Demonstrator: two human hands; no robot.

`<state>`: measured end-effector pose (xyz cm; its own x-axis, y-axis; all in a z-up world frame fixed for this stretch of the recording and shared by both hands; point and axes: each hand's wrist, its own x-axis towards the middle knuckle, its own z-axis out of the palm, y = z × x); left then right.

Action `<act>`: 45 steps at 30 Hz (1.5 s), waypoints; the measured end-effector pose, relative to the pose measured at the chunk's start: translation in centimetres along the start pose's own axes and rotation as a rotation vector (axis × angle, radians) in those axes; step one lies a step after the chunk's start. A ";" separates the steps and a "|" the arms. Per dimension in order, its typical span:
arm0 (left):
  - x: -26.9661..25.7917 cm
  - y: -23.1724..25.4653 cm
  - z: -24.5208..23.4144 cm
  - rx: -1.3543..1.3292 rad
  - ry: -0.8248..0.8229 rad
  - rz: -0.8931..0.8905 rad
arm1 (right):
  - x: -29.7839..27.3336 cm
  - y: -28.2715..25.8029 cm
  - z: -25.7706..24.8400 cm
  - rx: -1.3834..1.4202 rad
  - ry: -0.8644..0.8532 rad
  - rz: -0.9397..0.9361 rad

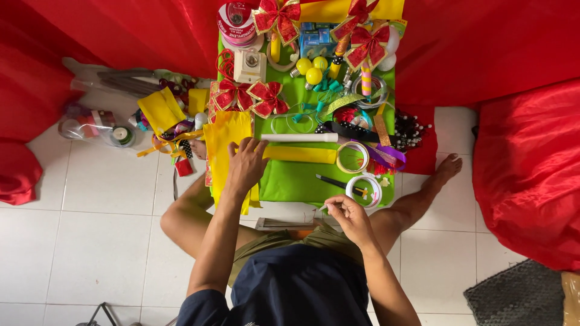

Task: A person is decorating white tubes by wrapping them with yellow paper or ribbon strips, using double-sided tape and scissors.

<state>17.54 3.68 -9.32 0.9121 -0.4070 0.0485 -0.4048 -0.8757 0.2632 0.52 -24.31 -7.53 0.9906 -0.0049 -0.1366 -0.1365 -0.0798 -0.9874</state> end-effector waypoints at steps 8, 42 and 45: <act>-0.9 -0.7 1.5 -0.056 -0.046 0.037 | 0.0 -0.4 0.1 -0.038 -0.010 -0.008; -5.3 1.1 2.5 0.042 0.259 0.134 | 5.3 6.5 7.3 -0.688 0.136 -0.583; -3.7 0.9 1.5 0.034 0.153 0.164 | 4.3 7.0 6.8 -0.640 0.126 -0.519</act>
<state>13.71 4.03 -10.68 0.8320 -0.5029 0.2341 -0.5481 -0.8104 0.2071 3.78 -18.09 -15.60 0.9253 0.0805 0.3705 0.3297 -0.6537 -0.6812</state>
